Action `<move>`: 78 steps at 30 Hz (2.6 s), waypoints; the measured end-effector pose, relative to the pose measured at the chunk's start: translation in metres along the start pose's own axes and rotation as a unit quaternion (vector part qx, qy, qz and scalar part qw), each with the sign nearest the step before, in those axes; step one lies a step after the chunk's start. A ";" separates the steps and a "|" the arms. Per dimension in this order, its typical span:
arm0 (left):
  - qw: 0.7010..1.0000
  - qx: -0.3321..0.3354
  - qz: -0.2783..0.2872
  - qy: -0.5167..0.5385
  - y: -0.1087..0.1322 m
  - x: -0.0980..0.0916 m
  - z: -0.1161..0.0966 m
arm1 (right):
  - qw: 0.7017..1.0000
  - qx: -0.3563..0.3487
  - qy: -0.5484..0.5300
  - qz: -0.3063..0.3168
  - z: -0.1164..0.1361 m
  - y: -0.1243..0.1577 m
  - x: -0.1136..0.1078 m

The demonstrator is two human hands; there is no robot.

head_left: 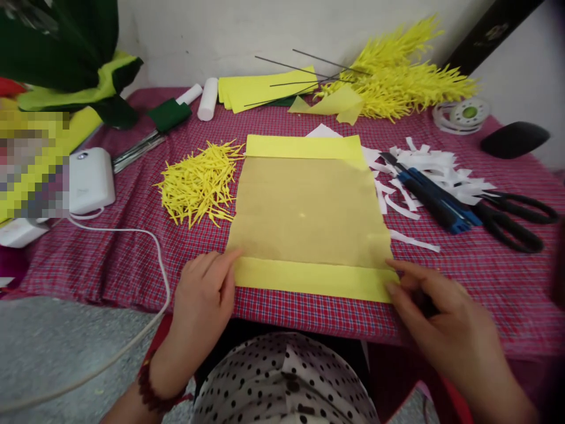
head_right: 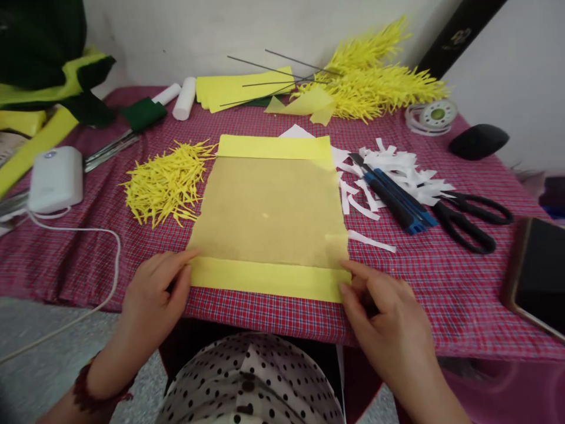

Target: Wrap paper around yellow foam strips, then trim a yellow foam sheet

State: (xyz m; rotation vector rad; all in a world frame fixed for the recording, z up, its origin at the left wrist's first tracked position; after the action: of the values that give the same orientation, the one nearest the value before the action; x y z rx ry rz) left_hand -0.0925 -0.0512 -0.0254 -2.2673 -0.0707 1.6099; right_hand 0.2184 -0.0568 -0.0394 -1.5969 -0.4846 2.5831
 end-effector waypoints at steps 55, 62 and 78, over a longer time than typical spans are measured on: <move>0.957 0.247 0.123 -0.090 -0.001 0.025 -0.096 | 0.933 -0.274 0.226 0.058 0.047 0.019 0.003; 0.938 0.313 0.120 -0.086 0.016 0.039 -0.115 | 0.933 -0.270 0.229 0.060 0.050 0.019 0.003; 0.945 0.296 0.127 -0.054 0.015 0.043 -0.114 | 0.962 -0.221 0.143 0.076 0.061 0.000 -0.003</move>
State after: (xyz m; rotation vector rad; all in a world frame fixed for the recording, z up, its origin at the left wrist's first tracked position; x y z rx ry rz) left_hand 0.0256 -0.0842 -0.0363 -1.7686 0.6192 1.5968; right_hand 0.1661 -0.0718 -0.0117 -2.1805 -1.0005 2.3945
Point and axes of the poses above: each hand's wrist, its own y-axis away from the middle knuckle, its own x-axis out of the palm, z = x × y, the point moved 4 cm from there along -y, towards the middle knuckle
